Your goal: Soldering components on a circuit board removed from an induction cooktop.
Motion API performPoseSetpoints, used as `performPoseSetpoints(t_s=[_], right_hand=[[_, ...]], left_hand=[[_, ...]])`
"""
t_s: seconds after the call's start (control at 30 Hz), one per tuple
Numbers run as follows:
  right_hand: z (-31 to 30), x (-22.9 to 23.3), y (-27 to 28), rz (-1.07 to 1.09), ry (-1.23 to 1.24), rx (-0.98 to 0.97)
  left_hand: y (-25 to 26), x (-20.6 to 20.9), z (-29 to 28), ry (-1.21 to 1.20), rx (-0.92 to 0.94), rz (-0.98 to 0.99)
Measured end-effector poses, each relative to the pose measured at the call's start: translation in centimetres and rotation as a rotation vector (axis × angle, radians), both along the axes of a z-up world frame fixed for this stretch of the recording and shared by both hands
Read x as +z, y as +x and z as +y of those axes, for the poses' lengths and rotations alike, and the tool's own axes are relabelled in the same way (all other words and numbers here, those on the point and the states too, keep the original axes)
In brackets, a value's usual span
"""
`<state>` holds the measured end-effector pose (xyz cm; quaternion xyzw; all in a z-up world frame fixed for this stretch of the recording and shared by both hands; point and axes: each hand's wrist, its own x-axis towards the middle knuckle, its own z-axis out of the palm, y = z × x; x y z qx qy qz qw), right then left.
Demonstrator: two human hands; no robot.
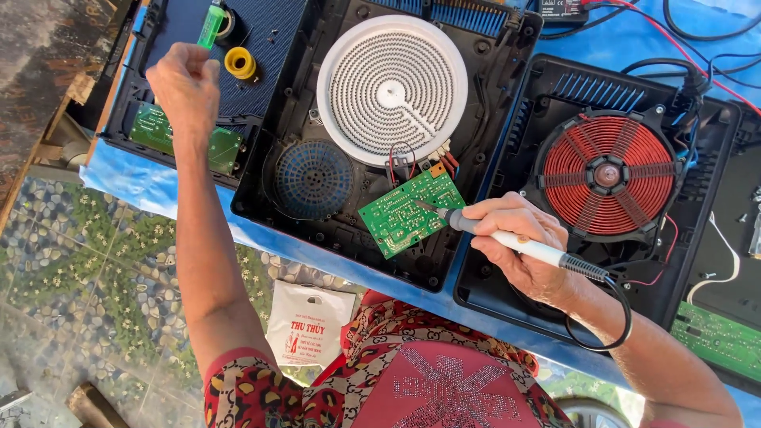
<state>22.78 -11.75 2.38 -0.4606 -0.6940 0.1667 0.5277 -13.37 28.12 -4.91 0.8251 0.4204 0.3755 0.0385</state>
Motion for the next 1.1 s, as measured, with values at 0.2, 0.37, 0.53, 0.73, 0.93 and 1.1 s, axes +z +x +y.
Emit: performPoseSetpoints(t_s=[0.2,0.37,0.53,0.73,0.93,1.1], right_hand=[[0.2,0.0,0.1,0.018,0.024,-0.002],[0.0,0.5,0.2,0.019,-0.021,0.005],[-0.2,0.5,0.3,0.006,-0.032,0.019],[-0.2,0.6,0.2,0.016,-0.033,0.014],[-0.4,0.4,0.3,0.029,-0.014,0.008],[-0.5,0.5,0.7,0.036,-0.041,0.035]], left_hand=[[0.9,-2.8,2.7,-0.140,0.229,0.314],[2.4,-4.5,4.0,-0.066,0.317,0.461],[2.5,-5.6,5.0,-0.058,0.359,0.534],[2.3,-3.4,3.9,-0.004,0.340,0.442],[5.2,5.8,-5.0,0.065,-0.218,-0.146],[9.6,12.7,-18.8,-0.641,-0.478,-0.467]])
